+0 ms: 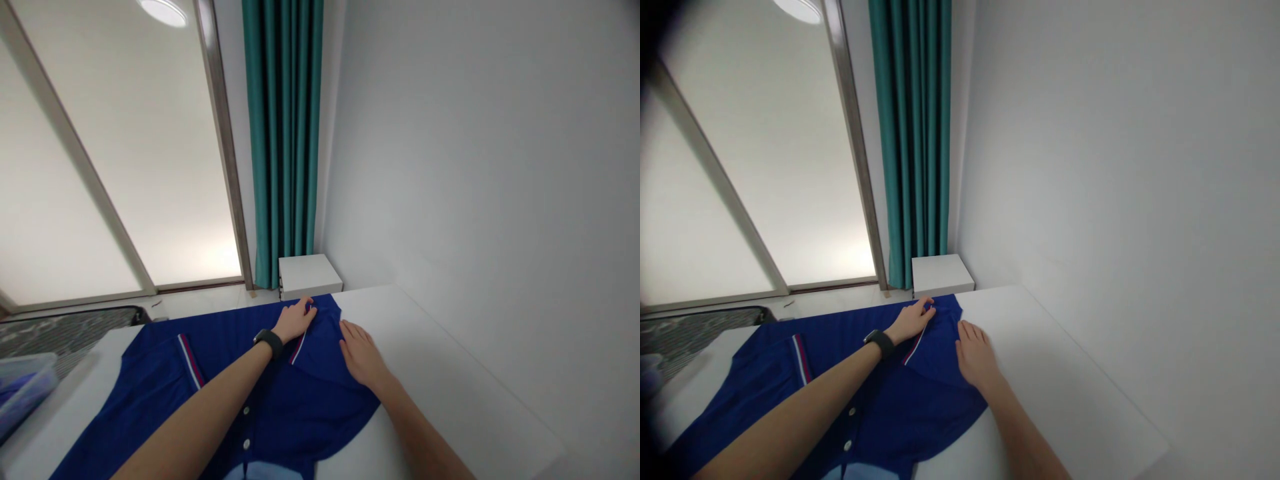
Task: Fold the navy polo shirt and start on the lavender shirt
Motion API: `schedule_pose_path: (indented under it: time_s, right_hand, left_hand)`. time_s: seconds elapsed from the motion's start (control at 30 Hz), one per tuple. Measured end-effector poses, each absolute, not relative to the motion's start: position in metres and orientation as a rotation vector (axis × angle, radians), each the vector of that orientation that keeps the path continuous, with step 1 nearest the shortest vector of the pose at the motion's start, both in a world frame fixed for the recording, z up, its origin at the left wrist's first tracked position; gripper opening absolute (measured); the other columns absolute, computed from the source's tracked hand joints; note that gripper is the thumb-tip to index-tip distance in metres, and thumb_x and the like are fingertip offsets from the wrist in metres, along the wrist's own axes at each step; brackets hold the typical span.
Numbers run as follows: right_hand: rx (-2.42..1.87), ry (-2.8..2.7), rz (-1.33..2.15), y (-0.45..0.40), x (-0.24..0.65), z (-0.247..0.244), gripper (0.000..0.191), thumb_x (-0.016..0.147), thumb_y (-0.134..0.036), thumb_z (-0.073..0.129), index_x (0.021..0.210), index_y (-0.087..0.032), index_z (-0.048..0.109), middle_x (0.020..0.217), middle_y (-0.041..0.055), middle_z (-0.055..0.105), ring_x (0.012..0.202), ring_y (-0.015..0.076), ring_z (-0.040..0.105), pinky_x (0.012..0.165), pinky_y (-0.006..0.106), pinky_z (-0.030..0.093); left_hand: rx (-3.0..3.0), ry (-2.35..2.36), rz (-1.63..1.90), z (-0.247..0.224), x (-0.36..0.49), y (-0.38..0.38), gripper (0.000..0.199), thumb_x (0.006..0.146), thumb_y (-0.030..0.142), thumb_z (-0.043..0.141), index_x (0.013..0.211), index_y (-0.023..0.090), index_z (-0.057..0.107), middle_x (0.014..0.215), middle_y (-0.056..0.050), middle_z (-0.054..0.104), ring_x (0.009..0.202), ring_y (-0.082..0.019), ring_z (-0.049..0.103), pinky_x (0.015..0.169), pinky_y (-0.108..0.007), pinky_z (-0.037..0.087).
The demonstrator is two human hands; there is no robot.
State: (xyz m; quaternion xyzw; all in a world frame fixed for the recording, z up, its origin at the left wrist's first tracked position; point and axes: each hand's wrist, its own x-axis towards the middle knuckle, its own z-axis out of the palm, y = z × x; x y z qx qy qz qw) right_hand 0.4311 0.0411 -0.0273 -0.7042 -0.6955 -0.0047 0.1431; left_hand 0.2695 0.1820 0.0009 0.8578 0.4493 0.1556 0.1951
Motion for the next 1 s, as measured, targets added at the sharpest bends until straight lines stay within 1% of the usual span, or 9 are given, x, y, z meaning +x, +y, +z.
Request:
schedule_pose_path:
  time_s: [0.13,0.23,0.37,0.47,0.67,0.73,0.83,0.9,1.0]
  right_hand:
    - [-2.095,-2.030,0.018,0.041,0.434,-0.036,0.053,0.098,-0.031,0.030,0.146,-0.010,0.038,0.149,0.0130,0.042,0.137,0.0259,0.036,0.114,0.043,0.025]
    - [-2.125,-2.025,0.033,0.041,0.433,-0.038,0.056,0.098,-0.034,0.029,0.147,-0.009,0.036,0.151,0.0129,0.039,0.139,0.0261,0.033,0.115,0.044,0.023]
    - [-2.120,-2.032,0.048,0.041,0.433,-0.038,0.058,0.098,-0.039,0.029,0.149,-0.011,0.035,0.152,0.0123,0.037,0.140,0.0264,0.032,0.115,0.045,0.021]
    - [-2.116,-2.045,0.063,0.041,0.434,-0.038,0.059,0.098,-0.041,0.029,0.150,-0.014,0.032,0.153,0.0117,0.035,0.141,0.0260,0.031,0.115,0.045,0.021]
    - [-2.117,-2.099,0.100,0.039,0.435,-0.037,0.055,0.099,-0.043,0.030,0.150,-0.022,0.032,0.155,0.0105,0.032,0.143,0.0267,0.027,0.115,0.047,0.020]
    - [-2.108,-2.099,0.106,0.039,0.435,-0.036,0.055,0.100,-0.043,0.030,0.150,-0.021,0.033,0.157,0.0099,0.028,0.144,0.0268,0.025,0.116,0.049,0.020]
    - [-1.993,-2.141,0.091,0.039,0.433,-0.035,0.056,0.100,-0.041,0.027,0.152,-0.019,0.028,0.159,0.0077,0.021,0.145,0.0234,0.020,0.116,0.046,0.021]
    - [-1.917,-2.194,0.088,0.038,0.432,-0.034,0.056,0.101,-0.040,0.026,0.152,-0.018,0.026,0.159,0.0071,0.021,0.146,0.0211,0.019,0.117,0.045,0.021]
    - [-1.932,-2.240,0.121,0.037,0.430,-0.035,0.057,0.100,-0.043,0.027,0.151,-0.017,0.029,0.157,0.0076,0.025,0.145,0.0225,0.021,0.117,0.046,0.019]
  left_hand:
    - [2.417,1.184,0.371,0.006,0.251,0.161,0.037,0.091,0.035,0.049,0.126,0.022,0.052,0.075,0.000,0.070,0.076,-0.023,0.069,0.073,-0.029,0.043]
    - [2.465,1.102,0.308,0.006,0.237,0.148,0.040,0.087,0.029,0.053,0.127,0.024,0.053,0.076,0.001,0.069,0.076,-0.022,0.068,0.073,-0.029,0.042]
    - [2.506,1.067,0.321,0.006,0.223,0.139,0.028,0.089,0.023,0.047,0.113,0.028,0.062,0.080,0.001,0.070,0.079,-0.021,0.067,0.078,-0.030,0.041]
    - [2.501,1.072,0.329,0.007,0.216,0.134,0.025,0.090,0.022,0.045,0.106,0.028,0.064,0.081,0.001,0.071,0.079,-0.020,0.067,0.080,-0.031,0.040]
    - [2.496,1.064,0.339,0.002,0.206,0.118,0.026,0.091,0.030,0.048,0.114,0.026,0.059,0.083,0.001,0.071,0.079,-0.020,0.066,0.082,-0.033,0.038]
    - [2.514,1.049,0.366,-0.001,0.203,0.114,0.026,0.092,0.026,0.046,0.113,0.027,0.060,0.088,0.000,0.071,0.082,-0.020,0.066,0.083,-0.033,0.037]
    - [2.517,1.055,0.401,-0.004,0.199,0.110,0.025,0.093,0.022,0.043,0.108,0.027,0.061,0.095,-0.001,0.072,0.086,-0.019,0.065,0.083,-0.033,0.035]
    - [2.520,1.066,0.412,-0.006,0.198,0.107,0.024,0.093,0.021,0.042,0.106,0.026,0.062,0.097,-0.001,0.072,0.088,-0.019,0.065,0.083,-0.033,0.034]
    - [2.555,1.055,0.449,-0.008,0.198,0.104,0.025,0.094,0.020,0.041,0.105,0.026,0.062,0.100,-0.002,0.072,0.089,-0.019,0.065,0.083,-0.034,0.033]
